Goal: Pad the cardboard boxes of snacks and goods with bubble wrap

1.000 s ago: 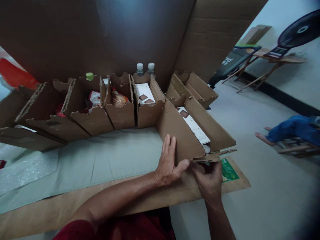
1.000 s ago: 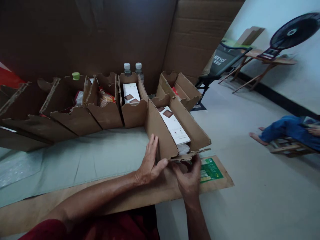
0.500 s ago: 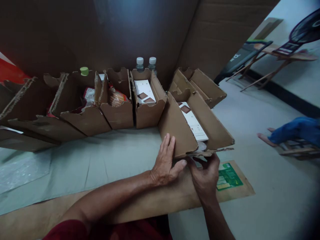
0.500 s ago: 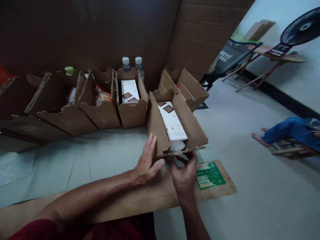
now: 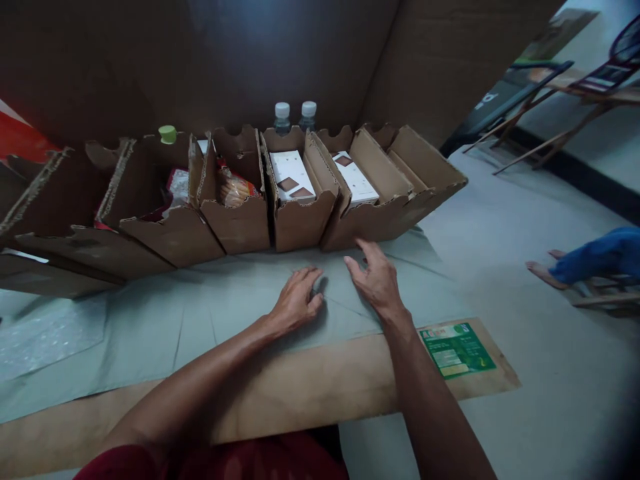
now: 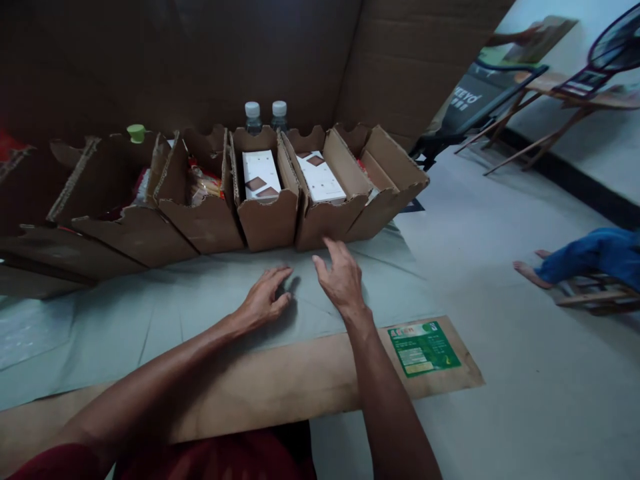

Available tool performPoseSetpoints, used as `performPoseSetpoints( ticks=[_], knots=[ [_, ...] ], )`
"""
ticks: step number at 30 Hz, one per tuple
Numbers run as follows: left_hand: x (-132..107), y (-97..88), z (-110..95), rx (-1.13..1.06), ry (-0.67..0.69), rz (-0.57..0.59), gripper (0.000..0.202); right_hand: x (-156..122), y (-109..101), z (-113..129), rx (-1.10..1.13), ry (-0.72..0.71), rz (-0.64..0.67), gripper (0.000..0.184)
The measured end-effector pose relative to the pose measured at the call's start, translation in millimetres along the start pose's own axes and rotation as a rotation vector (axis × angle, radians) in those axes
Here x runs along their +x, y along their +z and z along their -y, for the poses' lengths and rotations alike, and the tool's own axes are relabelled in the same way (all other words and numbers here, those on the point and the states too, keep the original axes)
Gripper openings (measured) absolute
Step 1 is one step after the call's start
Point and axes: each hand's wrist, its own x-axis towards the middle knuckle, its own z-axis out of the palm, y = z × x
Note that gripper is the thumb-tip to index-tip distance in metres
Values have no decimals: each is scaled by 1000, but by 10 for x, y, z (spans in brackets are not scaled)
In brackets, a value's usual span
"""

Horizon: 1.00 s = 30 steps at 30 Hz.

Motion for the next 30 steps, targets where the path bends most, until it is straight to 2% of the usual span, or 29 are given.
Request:
performPoseSetpoints(
  ticks=[4,8,12,15,18,20,22,25,28,30],
  knots=[
    [-442,-153,-4,-31,16,101,52,-21,61,-85,51,-8,105,58],
    [-943,-375,-19,-104,-53,69,43,11,-37,-1,52,-34,137,57],
    [-1372,-582,-17,-138,-171,-17,38,242,-147,488,110,-48,71,55],
    [-1528,-694,-28,-148,-206,-44,37,584,-78,919,34,-127,88,61],
    [-1585,-758,-62,-163,-211,-92,35,832,11,1192,-137,-169,122,38],
    [-1614,-783,-85,-178,-199,-131,33,797,-30,1267,-212,-157,121,25],
    [-1648,-803,-103,-195,-193,-149,32,564,-207,1262,-231,-164,142,23],
    [-1675,-849,-119,-214,-194,-156,32,-68,-718,1091,-153,-191,217,23],
    [-1605,-912,-137,-221,-204,-148,34,-824,-1336,727,-21,-118,286,23],
    [-1495,-934,-161,-214,-202,-157,41,-1302,-1645,440,35,20,205,27]
  ],
)
